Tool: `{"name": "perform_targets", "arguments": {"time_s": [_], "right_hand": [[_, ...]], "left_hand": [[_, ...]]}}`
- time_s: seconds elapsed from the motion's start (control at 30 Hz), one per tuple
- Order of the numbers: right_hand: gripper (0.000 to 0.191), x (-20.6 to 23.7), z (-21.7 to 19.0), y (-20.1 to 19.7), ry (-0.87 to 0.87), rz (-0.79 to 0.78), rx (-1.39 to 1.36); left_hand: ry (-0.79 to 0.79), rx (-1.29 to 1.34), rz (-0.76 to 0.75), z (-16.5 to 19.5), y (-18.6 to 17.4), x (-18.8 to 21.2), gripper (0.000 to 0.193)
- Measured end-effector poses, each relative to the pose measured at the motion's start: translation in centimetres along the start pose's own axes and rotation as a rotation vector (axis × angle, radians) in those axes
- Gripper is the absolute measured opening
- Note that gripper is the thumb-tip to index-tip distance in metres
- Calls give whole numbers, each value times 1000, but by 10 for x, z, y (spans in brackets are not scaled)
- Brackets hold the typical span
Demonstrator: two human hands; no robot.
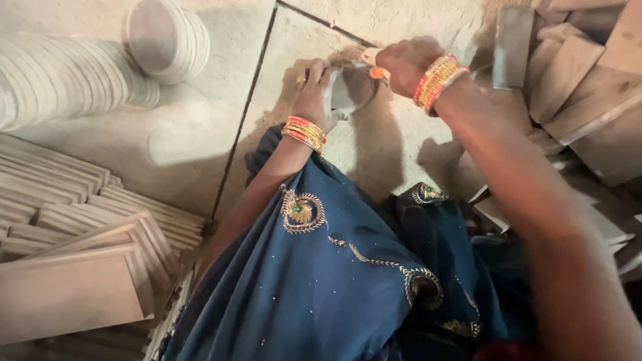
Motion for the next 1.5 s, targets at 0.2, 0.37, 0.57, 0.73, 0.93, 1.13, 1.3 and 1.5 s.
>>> {"name": "perform_targets", "arguments": {"time_s": [0.2, 0.37, 0.57, 0.73, 0.93, 1.13, 1.3, 1.5], "right_hand": [[27, 34, -5, -3, 146, -38, -5], [22, -3, -6, -7, 90, -59, 2], [20, 32, 5, 25, 152, 46, -99], [16, 81, -43, 85, 371, 394, -409], [28, 68, -91, 101, 608, 720, -589], [25, 52, -65, 79, 590, 656, -585], [38, 59, -114, 99, 455, 970, -583], [36, 56, -122, 122, 624, 971, -652]], "left_hand": [[-88, 35, -99, 4, -2, 1, 103], [-49, 5, -39, 2, -1, 0, 99], [-29, 63, 5, 4, -6, 1, 106], [-54, 72, 26, 11, -14, 1, 104], [-62, 121, 134, 10, -10, 8, 100], [-117, 164, 106, 8, 3, 14, 97], [-91, 236, 117, 8, 2, 14, 114], [-179, 238, -18, 2, 5, 12, 113]]}}
Point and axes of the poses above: each hand's wrist, its own x-axis away from the middle knuckle, its own y-axis out of the palm, z = x × y, the point moved 1 cm from there along -x, towards the middle knuckle, and after that the axes turned 7 degrees about -x, right-handed, at the moved point
